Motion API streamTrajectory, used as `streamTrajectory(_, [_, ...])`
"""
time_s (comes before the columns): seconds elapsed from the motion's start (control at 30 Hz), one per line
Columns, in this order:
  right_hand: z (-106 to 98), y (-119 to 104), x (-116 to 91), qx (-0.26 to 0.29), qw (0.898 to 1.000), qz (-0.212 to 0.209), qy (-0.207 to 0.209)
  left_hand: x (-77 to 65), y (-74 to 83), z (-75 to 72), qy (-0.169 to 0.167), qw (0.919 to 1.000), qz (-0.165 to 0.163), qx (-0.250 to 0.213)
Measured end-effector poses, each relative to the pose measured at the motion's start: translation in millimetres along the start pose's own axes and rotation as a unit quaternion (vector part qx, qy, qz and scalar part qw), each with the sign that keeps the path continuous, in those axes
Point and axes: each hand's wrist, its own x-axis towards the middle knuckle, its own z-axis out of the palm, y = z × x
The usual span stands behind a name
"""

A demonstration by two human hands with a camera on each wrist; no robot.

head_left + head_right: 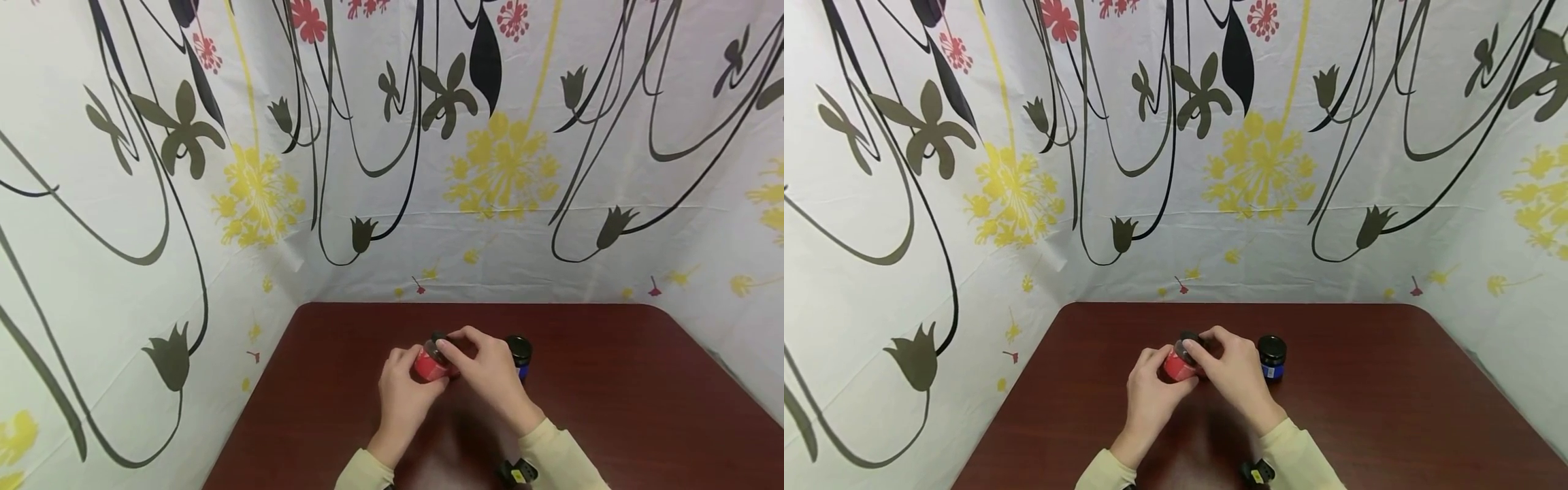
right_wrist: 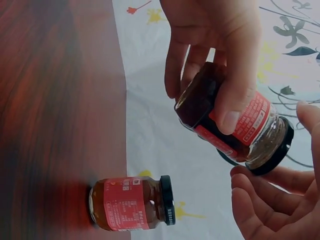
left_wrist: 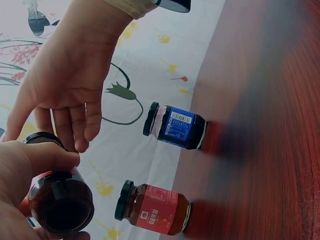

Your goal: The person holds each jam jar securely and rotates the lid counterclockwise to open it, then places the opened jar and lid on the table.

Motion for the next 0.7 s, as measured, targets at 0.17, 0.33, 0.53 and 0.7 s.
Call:
streamTrajectory(0.17, [3.5, 1.1, -1.0, 0.009, 1.000, 0.013, 0.008, -2.7, -0.4, 1.1, 0.001, 1.0000, 0.003, -0.009])
streamTrajectory(0.33, [5.9, 3.3, -2.0, 0.018, 1.000, 0.019, 0.007, -3.8, 0.6, -1.0, -0.007, 0.9999, -0.002, -0.014])
streamTrajectory(0.53, [7.2, 6.5, -2.0, 0.035, 0.999, 0.016, 0.007, -4.4, 1.8, -4.8, -0.024, 0.9993, -0.014, -0.023])
streamTrajectory(0.7, [7.4, 7.2, -2.2, 0.060, 0.998, 0.009, 0.011, -4.1, 2.1, -6.3, -0.022, 0.9995, -0.008, -0.021])
